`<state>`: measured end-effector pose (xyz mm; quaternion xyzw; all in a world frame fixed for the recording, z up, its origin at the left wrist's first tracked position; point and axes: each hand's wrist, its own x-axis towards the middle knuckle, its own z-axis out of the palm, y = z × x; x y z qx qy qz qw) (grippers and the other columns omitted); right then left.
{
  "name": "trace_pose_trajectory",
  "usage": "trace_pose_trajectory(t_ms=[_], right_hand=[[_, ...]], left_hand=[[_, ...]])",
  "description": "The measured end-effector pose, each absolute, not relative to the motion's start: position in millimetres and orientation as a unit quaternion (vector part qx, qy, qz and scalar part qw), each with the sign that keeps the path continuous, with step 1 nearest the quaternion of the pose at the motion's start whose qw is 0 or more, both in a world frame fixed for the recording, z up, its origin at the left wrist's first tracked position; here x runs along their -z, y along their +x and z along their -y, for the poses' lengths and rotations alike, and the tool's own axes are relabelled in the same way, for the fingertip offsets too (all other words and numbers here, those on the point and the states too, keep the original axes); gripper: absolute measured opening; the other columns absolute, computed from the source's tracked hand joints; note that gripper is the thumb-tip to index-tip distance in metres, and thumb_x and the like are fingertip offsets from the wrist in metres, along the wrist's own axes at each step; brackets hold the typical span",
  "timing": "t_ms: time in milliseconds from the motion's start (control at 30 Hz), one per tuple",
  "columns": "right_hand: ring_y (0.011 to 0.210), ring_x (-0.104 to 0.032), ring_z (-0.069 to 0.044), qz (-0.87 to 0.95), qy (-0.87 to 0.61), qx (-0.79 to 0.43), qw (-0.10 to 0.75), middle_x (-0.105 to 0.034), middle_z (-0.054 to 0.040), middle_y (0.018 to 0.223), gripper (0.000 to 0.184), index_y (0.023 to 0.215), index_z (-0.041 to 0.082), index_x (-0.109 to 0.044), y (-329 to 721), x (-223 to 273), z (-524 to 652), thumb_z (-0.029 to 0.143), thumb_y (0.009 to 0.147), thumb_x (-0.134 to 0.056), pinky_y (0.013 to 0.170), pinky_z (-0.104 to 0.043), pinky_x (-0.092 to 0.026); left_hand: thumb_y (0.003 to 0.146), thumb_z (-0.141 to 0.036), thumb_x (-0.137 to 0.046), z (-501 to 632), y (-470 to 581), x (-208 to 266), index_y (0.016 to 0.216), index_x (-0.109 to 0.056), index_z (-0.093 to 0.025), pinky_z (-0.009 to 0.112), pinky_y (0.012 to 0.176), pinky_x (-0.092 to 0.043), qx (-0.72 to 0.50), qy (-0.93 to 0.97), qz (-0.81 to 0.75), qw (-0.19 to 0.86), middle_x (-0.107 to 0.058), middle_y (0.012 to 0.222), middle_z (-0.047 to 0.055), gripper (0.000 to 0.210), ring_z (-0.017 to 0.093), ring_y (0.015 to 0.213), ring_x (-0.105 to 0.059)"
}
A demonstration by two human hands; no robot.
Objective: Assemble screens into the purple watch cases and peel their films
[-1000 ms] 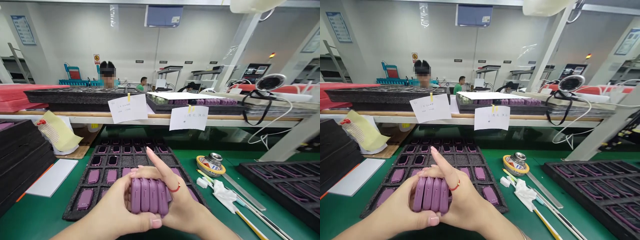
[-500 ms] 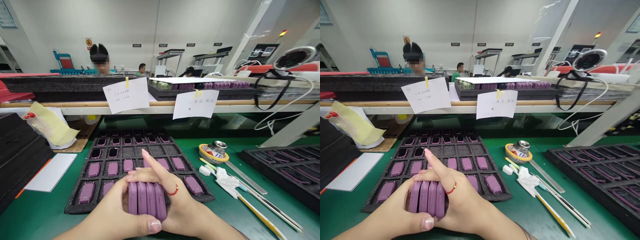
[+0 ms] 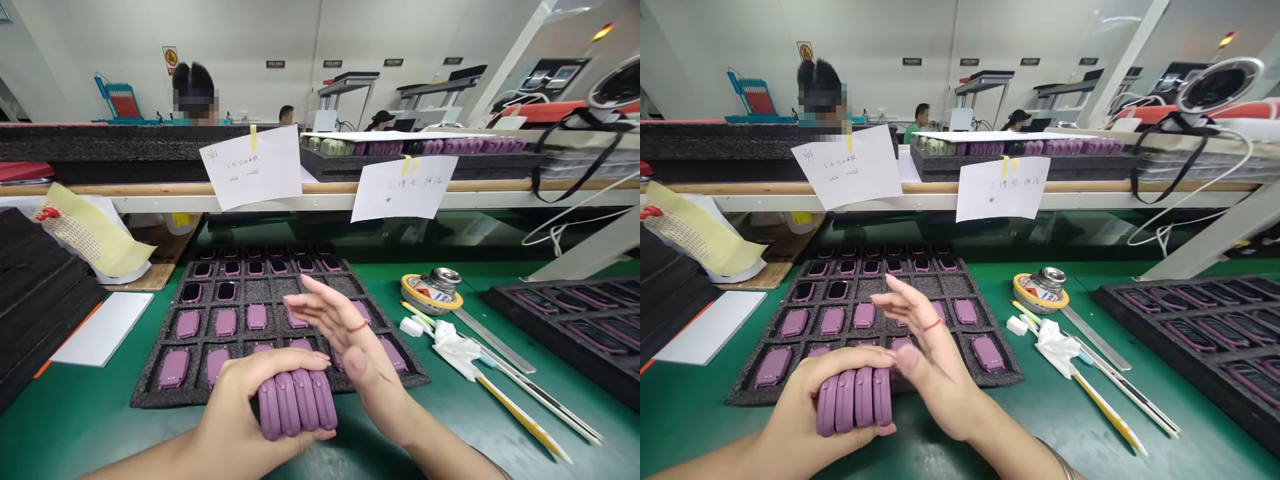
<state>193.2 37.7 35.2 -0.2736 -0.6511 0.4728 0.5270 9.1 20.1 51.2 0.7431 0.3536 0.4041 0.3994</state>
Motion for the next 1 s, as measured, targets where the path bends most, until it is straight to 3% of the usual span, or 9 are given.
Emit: trace_pose_trajectory(t_ms=[133,267,433,533,633,700,767,867,1000], right_hand=[[0.116,-0.065,-0.029,0.592,-0.28,-0.612,0.443,-0.067,-0.0118,0.122,0.084,0.151,0.024,-0.034,188.9,-33.5,-39.2,0.077,0.087,-0.049,0.106,-0.051,-0.046],[0.116,-0.065,-0.029,0.562,-0.263,-0.67,0.409,-0.069,-0.0108,0.12,0.098,0.148,0.023,-0.036,181.5,-30.8,-34.3,0.073,0.072,-0.072,0.105,-0.049,-0.048],[0.12,-0.064,-0.028,0.597,-0.309,-0.603,0.43,-0.066,-0.0103,0.126,0.12,0.153,0.027,-0.027,176.1,-24.3,-29.9,0.044,0.057,-0.095,0.105,-0.046,-0.05],[0.117,-0.066,-0.027,0.659,-0.319,-0.495,0.468,-0.069,-0.0068,0.119,0.121,0.156,0.031,-0.022,176.3,-23.5,-28.2,0.033,0.06,-0.095,0.108,-0.045,-0.049],[0.11,-0.069,-0.026,0.699,-0.295,-0.4,0.514,-0.072,-0.004,0.108,0.118,0.158,0.031,-0.016,178.3,-24.8,-26.7,0.035,0.068,-0.091,0.106,-0.044,-0.052],[0.11,-0.07,-0.026,0.714,-0.28,-0.366,0.527,-0.072,-0.0057,0.112,0.112,0.158,0.031,-0.014,180.2,-26.1,-26.3,0.036,0.074,-0.087,0.103,-0.042,-0.055],[0.112,-0.07,-0.026,0.724,-0.27,-0.351,0.529,-0.071,-0.0077,0.117,0.105,0.158,0.03,-0.013,181.9,-27.0,-27.0,0.036,0.079,-0.083,0.101,-0.04,-0.057],[0.114,-0.069,-0.027,0.747,-0.255,-0.324,0.522,-0.07,-0.0086,0.12,0.1,0.158,0.028,-0.016,183.3,-26.6,-29.8,0.039,0.082,-0.08,0.109,-0.045,-0.052],[0.119,-0.066,-0.026,0.757,-0.235,-0.317,0.52,-0.069,-0.0075,0.124,0.098,0.158,0.028,-0.017,184.0,-24.1,-32.6,0.038,0.083,-0.079,0.112,-0.045,-0.048]], left_hand=[[0.074,-0.025,-0.084,-21.3,8.3,-48.3,0.11,-0.071,-0.025,0.032,0.098,-0.055,-0.399,0.746,-0.35,0.402,-0.078,0.111,0.002,0.038,0.023,0.106,-0.072],[0.079,-0.023,-0.08,-23.4,9.2,-44.4,0.111,-0.071,-0.027,0.034,0.104,-0.05,-0.395,0.752,-0.349,0.395,-0.076,0.115,0.001,0.034,0.023,0.111,-0.069],[0.086,-0.029,-0.073,-24.5,7.2,-38.1,0.11,-0.072,-0.03,0.035,0.105,-0.048,-0.377,0.772,-0.307,0.41,-0.069,0.121,0.004,0.024,0.024,0.119,-0.062],[0.083,-0.028,-0.075,-22.4,4.9,-35.3,0.133,-0.058,-0.034,0.044,0.115,-0.038,-0.369,0.759,-0.339,0.415,-0.05,0.144,0.008,0.053,0.03,0.136,-0.046],[0.069,-0.026,-0.087,-21.2,4.3,-37.1,0.154,-0.017,-0.041,0.052,0.116,-0.034,-0.353,0.682,-0.368,0.525,-0.027,0.159,0.011,0.111,0.034,0.14,-0.041],[0.062,-0.029,-0.093,-22.5,5.5,-41.7,0.156,-0.004,-0.04,0.052,0.109,-0.041,-0.326,0.578,-0.348,0.662,-0.035,0.155,0.014,0.13,0.034,0.133,-0.05],[0.064,-0.033,-0.092,-25.2,7.4,-47.7,0.153,-0.023,-0.029,0.049,0.103,-0.046,-0.298,0.498,-0.312,0.752,-0.055,0.138,0.015,0.113,0.033,0.123,-0.058],[0.07,-0.033,-0.087,-29.4,9.6,-54.7,0.123,-0.059,-0.017,0.042,0.096,-0.05,-0.284,0.506,-0.3,0.757,-0.068,0.113,0.01,0.062,0.029,0.111,-0.064],[0.069,-0.031,-0.087,-31.7,9.9,-54.9,0.109,-0.065,-0.017,0.036,0.087,-0.052,-0.293,0.54,-0.32,0.722,-0.069,0.103,0.005,0.048,0.024,0.099,-0.065]])
